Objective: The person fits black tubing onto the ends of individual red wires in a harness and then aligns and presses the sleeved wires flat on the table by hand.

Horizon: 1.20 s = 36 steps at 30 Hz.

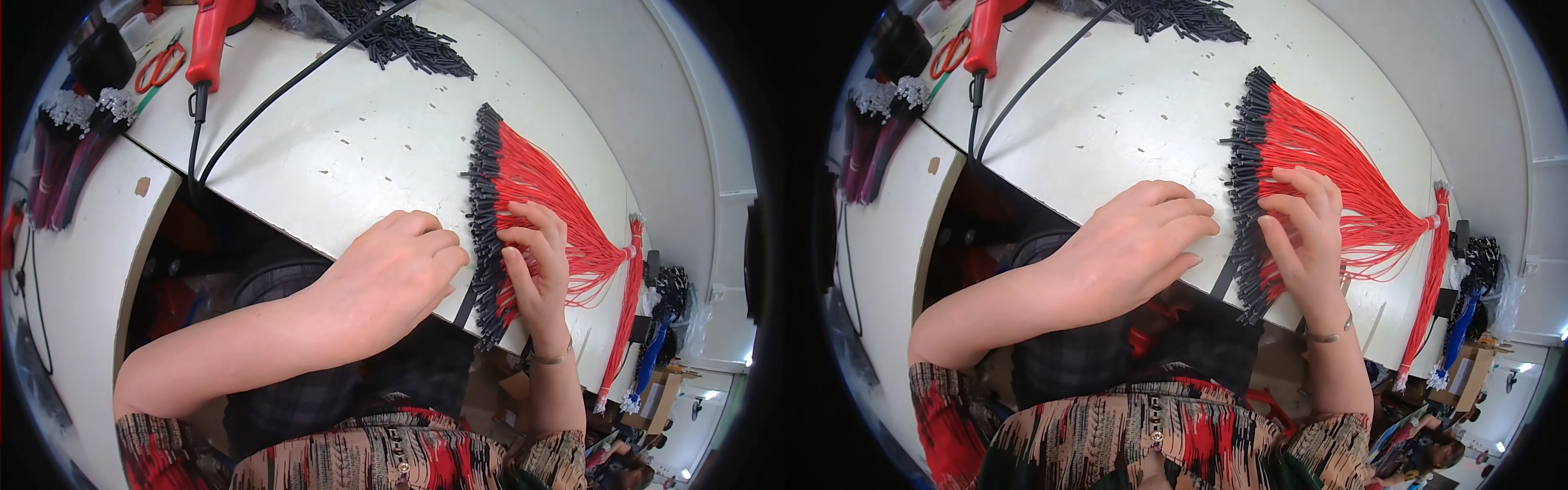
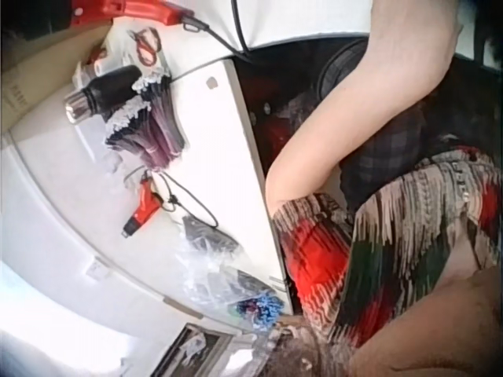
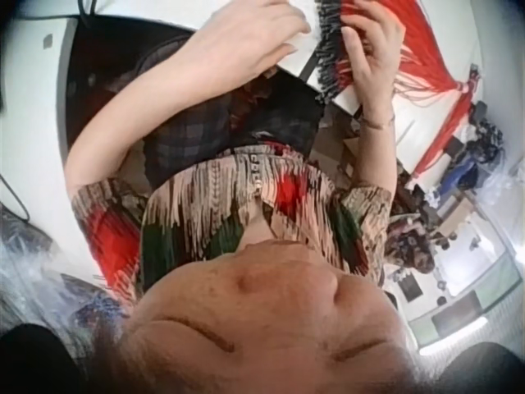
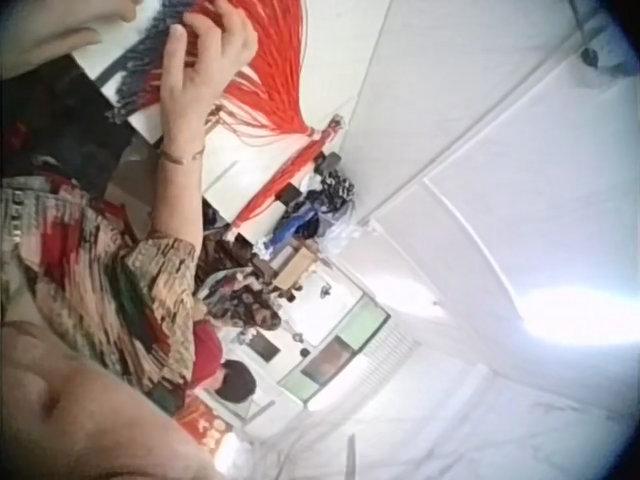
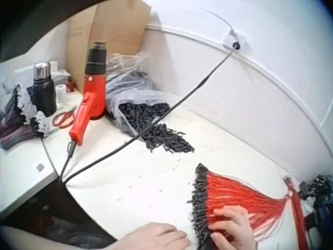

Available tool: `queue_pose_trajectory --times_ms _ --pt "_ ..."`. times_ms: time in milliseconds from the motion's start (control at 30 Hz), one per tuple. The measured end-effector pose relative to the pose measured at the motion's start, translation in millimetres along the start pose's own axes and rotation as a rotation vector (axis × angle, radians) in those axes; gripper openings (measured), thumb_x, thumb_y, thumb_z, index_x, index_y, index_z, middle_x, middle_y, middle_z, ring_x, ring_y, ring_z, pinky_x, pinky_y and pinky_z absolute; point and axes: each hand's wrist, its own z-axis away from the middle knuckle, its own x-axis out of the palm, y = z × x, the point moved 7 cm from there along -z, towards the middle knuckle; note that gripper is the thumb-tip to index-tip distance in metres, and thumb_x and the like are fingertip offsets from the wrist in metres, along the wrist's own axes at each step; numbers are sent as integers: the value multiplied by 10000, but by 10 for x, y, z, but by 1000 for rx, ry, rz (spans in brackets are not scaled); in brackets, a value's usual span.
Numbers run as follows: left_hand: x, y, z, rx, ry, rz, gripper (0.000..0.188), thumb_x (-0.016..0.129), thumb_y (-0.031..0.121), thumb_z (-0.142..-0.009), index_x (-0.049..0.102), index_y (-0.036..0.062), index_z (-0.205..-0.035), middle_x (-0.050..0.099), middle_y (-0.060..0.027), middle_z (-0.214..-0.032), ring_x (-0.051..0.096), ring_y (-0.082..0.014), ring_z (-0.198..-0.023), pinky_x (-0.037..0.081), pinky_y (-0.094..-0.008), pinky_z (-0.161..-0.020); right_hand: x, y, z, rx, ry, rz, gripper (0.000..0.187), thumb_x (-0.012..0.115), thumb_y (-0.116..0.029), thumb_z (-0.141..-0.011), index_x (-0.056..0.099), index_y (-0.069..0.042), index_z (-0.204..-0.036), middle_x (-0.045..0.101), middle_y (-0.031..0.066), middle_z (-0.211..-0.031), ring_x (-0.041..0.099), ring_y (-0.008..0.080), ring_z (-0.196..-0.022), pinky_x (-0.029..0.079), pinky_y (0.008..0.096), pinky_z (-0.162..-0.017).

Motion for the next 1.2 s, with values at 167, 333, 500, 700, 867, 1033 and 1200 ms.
queue_pose_trajectory --times_ms 167,333,500,700,867,1033,1200 --pt "13 4 -8 15 14 1 351 757 80 -850 653 16 -1179 671 -143 -1259 592 -353 -1230 499 -444 -1046 6 9 -8 -24 -12 2 126 716 -42 -858 694 -46 -982 640 116 -1338 493 359 -1321 404 473 -1098" --pt "25 4 -7 14 17 -10 365 757 85 -849 651 18 -1192 668 -143 -1275 590 -352 -1239 497 -444 -1052 21 -12 -26 -7 -19 3 141 728 -59 -855 713 -49 -995 641 111 -1336 492 357 -1321 400 473 -1108" --pt "17 12 -14 13 21 -14 363 756 88 -851 654 20 -1193 668 -144 -1277 589 -351 -1243 495 -442 -1057 7 -29 -41 -13 -42 33 217 731 -67 -858 742 -53 -1074 638 108 -1335 492 357 -1321 400 471 -1114" --pt "25 7 -21 3 4 -17 359 757 92 -851 658 20 -1189 668 -145 -1279 588 -351 -1246 495 -442 -1059 6 -35 -67 -24 -62 69 262 734 -69 -852 758 -56 -1113 639 111 -1328 498 353 -1313 403 469 -1113" --pt "22 9 -19 9 16 -5 376 755 93 -854 653 22 -1209 660 -145 -1304 580 -352 -1259 485 -441 -1072 10 -43 -83 -35 -61 62 266 738 -67 -845 757 -57 -1110 644 113 -1319 509 353 -1303 411 468 -1105" --pt "31 12 -41 11 2 -11 396 754 93 -855 643 26 -1229 651 -146 -1325 576 -352 -1264 477 -444 -1081 3 -14 -72 -47 -30 38 219 754 -59 -833 733 -46 -1050 652 112 -1311 520 354 -1295 415 470 -1098" --pt "48 11 -56 7 -12 -12 415 751 88 -854 633 26 -1246 638 -155 -1350 567 -355 -1273 469 -449 -1089 26 12 -64 -43 -33 24 199 760 -53 -828 722 -42 -1023 654 114 -1308 519 353 -1297 401 476 -1106"
